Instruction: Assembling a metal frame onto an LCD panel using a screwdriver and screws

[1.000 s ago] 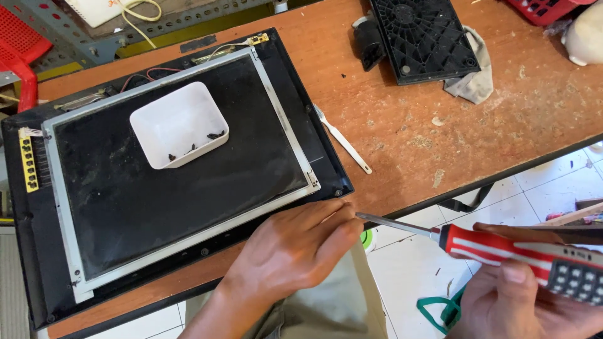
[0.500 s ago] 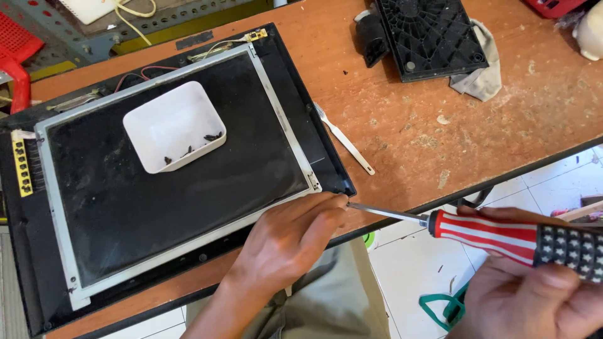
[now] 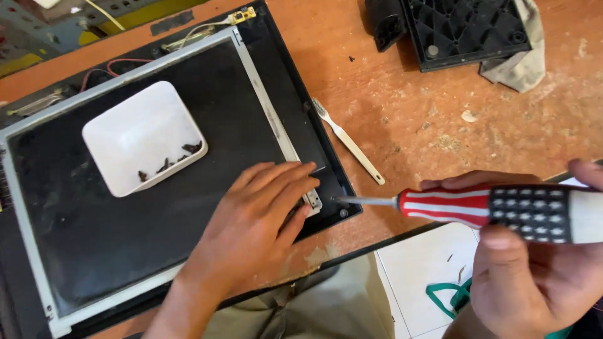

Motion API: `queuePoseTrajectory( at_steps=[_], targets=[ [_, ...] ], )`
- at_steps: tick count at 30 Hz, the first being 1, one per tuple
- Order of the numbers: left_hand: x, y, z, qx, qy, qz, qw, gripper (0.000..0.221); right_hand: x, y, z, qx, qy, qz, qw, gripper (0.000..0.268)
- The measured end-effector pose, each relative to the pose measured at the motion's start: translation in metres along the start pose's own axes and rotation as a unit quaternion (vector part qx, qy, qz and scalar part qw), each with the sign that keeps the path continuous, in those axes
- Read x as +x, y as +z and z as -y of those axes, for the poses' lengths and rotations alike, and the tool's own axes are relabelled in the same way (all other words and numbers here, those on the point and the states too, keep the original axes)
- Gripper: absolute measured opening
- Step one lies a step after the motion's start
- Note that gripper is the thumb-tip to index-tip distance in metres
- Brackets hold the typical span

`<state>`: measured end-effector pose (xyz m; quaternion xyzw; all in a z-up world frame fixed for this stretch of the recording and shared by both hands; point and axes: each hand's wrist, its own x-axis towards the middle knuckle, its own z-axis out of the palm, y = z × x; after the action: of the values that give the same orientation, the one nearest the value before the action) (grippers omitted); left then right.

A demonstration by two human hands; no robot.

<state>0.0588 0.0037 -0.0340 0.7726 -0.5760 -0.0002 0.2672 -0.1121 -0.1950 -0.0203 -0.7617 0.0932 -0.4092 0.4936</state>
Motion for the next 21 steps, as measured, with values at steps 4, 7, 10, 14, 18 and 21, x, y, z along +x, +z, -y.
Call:
queuePoseTrajectory(
  at_steps=[4,7,10,14,18,21],
  targets=[
    [0.001,0.001,0.002,-0.013,-0.022,0.044,0.999,0.042,0.007,0.017,0.027,-0.005,0.107,-0.029,0.994,0.061],
    [0.001,0.006,0.006,0.015,-0.013,0.057,0.998,0.041,0.009,0.020,0.037,-0.039,0.205,0.011,0.978,0.061],
    [0.000,0.009,0.009,0.025,-0.012,0.064,0.998,0.042,0.012,0.009,0.020,-0.046,0.209,0.014,0.977,0.067],
    [-0.002,0.010,0.012,0.025,-0.015,0.079,0.996,0.044,0.041,-0.024,-0.006,0.275,0.373,0.219,0.858,0.056],
    [-0.003,0.012,0.015,-0.001,-0.029,0.101,0.995,0.047,0.035,-0.050,-0.062,0.049,0.356,0.407,0.840,0.090],
    [-0.002,0.011,0.013,-0.017,-0.031,0.079,0.996,0.043,0.044,-0.056,-0.076,0.231,0.378,0.465,0.766,0.108]
  ],
)
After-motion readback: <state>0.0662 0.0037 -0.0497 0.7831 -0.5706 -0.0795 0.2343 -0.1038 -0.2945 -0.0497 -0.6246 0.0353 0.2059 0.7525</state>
